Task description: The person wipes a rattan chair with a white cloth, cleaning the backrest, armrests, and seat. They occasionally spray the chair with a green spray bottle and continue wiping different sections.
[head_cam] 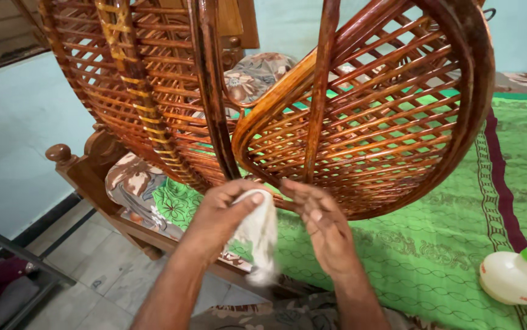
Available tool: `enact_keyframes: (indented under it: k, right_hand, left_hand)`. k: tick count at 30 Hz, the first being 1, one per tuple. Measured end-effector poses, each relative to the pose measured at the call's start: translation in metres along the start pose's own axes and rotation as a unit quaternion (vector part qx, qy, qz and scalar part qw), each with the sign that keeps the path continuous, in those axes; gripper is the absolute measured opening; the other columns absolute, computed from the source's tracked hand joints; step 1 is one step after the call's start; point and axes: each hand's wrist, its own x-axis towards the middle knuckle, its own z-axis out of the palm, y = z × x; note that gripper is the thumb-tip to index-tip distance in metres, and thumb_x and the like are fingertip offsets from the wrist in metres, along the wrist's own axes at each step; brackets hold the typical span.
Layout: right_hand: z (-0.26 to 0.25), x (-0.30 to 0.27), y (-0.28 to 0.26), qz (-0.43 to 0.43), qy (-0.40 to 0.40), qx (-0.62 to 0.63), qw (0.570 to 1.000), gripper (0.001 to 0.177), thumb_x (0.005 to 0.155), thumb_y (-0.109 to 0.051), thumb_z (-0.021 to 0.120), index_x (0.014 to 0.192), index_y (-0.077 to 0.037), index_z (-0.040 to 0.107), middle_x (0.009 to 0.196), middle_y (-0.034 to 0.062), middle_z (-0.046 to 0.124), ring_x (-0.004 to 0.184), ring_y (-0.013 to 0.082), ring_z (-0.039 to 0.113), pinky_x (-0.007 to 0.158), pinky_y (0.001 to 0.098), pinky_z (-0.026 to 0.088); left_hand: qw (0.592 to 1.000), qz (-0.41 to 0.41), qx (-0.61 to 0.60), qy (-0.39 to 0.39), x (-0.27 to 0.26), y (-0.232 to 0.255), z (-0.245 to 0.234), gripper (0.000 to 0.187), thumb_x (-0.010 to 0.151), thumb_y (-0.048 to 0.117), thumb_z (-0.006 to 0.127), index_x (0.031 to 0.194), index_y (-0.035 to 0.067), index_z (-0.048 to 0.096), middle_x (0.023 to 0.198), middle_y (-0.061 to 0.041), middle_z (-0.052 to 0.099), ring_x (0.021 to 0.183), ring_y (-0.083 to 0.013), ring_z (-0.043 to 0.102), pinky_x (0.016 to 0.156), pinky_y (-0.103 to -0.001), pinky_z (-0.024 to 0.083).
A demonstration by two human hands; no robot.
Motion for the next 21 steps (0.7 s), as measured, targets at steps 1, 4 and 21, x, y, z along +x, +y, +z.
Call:
enact_keyframes:
  k: [1,4,21]
  right_hand:
    - [0.002,-0.002,0.001,0.025,-0.008,-0.034,0.999,0.042,0.101,-0.009,0.053,0.143,-0.004,0.05,0.147,0.0139,0.057,0.136,0.0219,0.057,0.114,0.0352,0.047]
    - [0.004,-0.005,0.013,0.131,-0.003,-0.109,0.985,0.035,0.099,-0.012,0.064,0.131,0.0,0.061,0.123,0.011,0.068,0.112,0.016,0.064,0.097,0.0321,0.052]
    - [0.002,-0.001,0.013,0.064,0.177,-0.155,0.97,0.018,0.097,-0.005,0.071,0.113,0.003,0.067,0.093,0.0083,0.073,0.078,0.0117,0.067,0.072,0.0281,0.055]
  left_hand:
    - [0.997,0.012,0.069,-0.036,0.002,0.004,0.001,0.019,0.095,0.014,0.071,0.109,0.004,0.079,0.096,-0.004,0.077,0.083,-0.0092,0.069,0.075,-0.027,0.057]
    - [0.983,0.019,0.14,-0.113,0.013,0.015,0.004,0.016,0.093,0.013,0.074,0.106,0.005,0.08,0.093,-0.005,0.078,0.082,-0.0076,0.068,0.072,-0.026,0.056]
    - [0.994,-0.005,0.092,-0.052,-0.024,-0.05,-0.008,0.021,0.094,0.014,0.078,0.106,-0.003,0.075,0.089,-0.005,0.074,0.079,-0.0094,0.064,0.07,-0.027,0.053]
